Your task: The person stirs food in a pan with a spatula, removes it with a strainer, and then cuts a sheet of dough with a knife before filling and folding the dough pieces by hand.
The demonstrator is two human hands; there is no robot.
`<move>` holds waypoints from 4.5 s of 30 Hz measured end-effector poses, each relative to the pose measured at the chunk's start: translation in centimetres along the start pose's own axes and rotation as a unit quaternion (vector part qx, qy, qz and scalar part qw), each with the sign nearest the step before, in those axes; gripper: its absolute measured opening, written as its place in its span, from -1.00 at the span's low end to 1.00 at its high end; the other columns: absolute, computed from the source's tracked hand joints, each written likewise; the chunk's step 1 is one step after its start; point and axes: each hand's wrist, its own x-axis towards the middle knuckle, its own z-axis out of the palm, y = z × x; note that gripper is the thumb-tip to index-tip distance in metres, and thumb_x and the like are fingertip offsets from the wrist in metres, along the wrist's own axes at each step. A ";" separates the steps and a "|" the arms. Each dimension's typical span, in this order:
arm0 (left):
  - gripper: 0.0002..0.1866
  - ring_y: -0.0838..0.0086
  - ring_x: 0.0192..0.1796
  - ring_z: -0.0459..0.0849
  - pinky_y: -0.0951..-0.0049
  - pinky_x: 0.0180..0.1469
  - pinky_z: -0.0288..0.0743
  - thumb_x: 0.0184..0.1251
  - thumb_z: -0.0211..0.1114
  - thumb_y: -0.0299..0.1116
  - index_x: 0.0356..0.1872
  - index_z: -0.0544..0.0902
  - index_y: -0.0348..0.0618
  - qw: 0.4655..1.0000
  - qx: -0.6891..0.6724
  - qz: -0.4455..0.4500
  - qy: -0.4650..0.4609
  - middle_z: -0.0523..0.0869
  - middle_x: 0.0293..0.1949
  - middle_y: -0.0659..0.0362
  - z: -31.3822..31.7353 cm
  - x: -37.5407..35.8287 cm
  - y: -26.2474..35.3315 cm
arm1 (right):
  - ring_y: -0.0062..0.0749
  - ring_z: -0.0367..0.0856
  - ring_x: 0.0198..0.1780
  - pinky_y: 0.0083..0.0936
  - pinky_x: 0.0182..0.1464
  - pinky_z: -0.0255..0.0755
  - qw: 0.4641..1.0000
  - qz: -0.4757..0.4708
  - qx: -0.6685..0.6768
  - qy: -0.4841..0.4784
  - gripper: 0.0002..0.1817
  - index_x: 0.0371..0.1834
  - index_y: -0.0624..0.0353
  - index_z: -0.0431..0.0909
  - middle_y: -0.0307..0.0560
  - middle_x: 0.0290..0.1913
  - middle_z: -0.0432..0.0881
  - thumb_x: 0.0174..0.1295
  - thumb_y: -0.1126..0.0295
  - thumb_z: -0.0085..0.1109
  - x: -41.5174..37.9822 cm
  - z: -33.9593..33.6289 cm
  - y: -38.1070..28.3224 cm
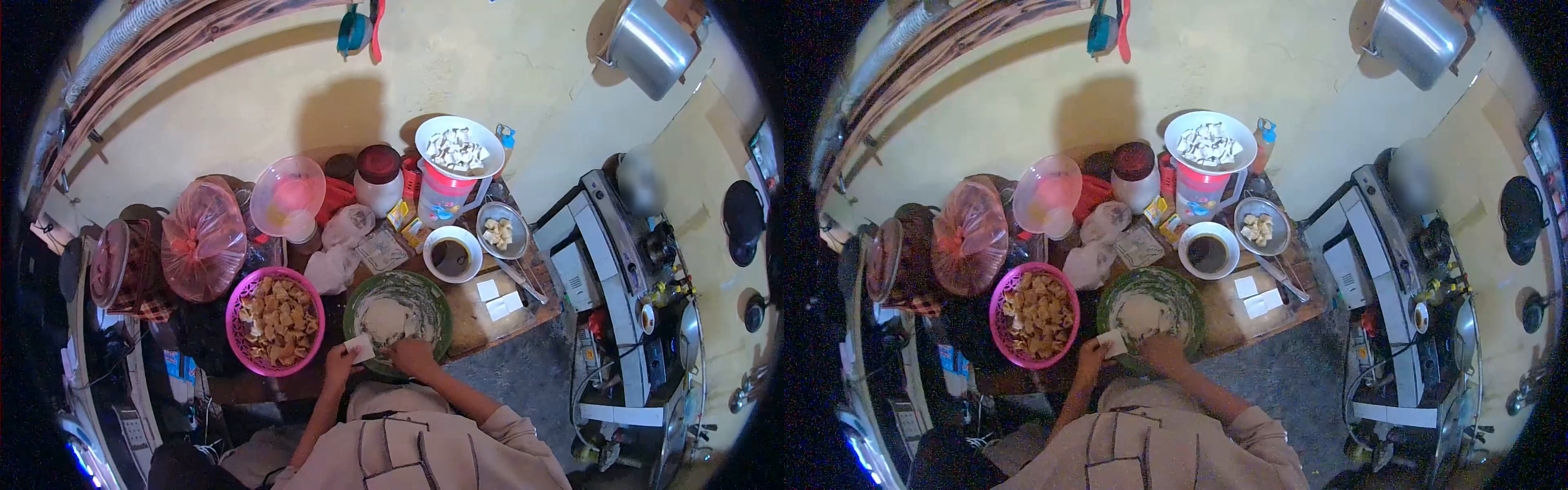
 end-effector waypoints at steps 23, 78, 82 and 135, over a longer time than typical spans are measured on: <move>-0.73 0.47 -0.30 0.58 0.50 -0.44 0.58 0.17 0.11 -0.36 -0.14 0.49 -0.25 0.995 -0.089 -0.025 -0.027 0.56 -0.27 0.15 -0.5 -0.1 0.9 | -0.19 0.52 -0.55 -0.29 -0.58 0.35 0.963 -0.010 -0.171 0.210 -0.79 -0.28 0.08 0.41 -0.05 -0.54 0.48 -0.04 0.41 -0.07 -0.4 -2.6 4.0; -0.72 0.24 -0.18 0.46 0.30 -0.20 0.42 0.01 0.20 -0.32 -0.24 0.53 -0.22 0.855 0.489 0.172 -0.009 0.46 -0.25 0.05 -0.2 -1.8 3.3 | -0.15 0.55 -0.41 -0.29 -0.39 0.39 0.996 0.085 -0.014 0.032 -0.82 -0.41 -0.10 0.60 -0.02 -0.50 0.56 -0.07 0.26 0.02 -1.7 -5.2 7.4; -0.75 0.14 -0.19 0.41 0.24 -0.18 0.36 -0.03 0.21 -0.30 -0.32 0.55 -0.23 0.791 0.544 0.268 0.076 0.40 -0.26 -0.02 1.9 -5.2 6.6 | -0.26 0.55 -0.39 -0.40 -0.33 0.39 0.979 0.145 0.140 -0.009 -0.80 -0.36 -0.07 0.61 -0.05 -0.48 0.58 -0.08 0.31 0.05 -2.1 -8.4 8.4; -0.67 0.33 -0.20 0.60 0.48 -0.13 0.53 0.09 0.01 -0.63 -0.05 0.37 -0.45 0.937 -0.066 -0.070 -0.337 0.54 -0.17 0.02 5.5 5.6 4.8 | -0.62 0.44 -0.26 -0.69 -0.17 0.27 0.887 0.036 0.420 0.185 -0.83 -0.24 0.24 0.54 -0.21 -0.31 0.56 0.10 0.52 0.03 -5.0 -4.9 9.4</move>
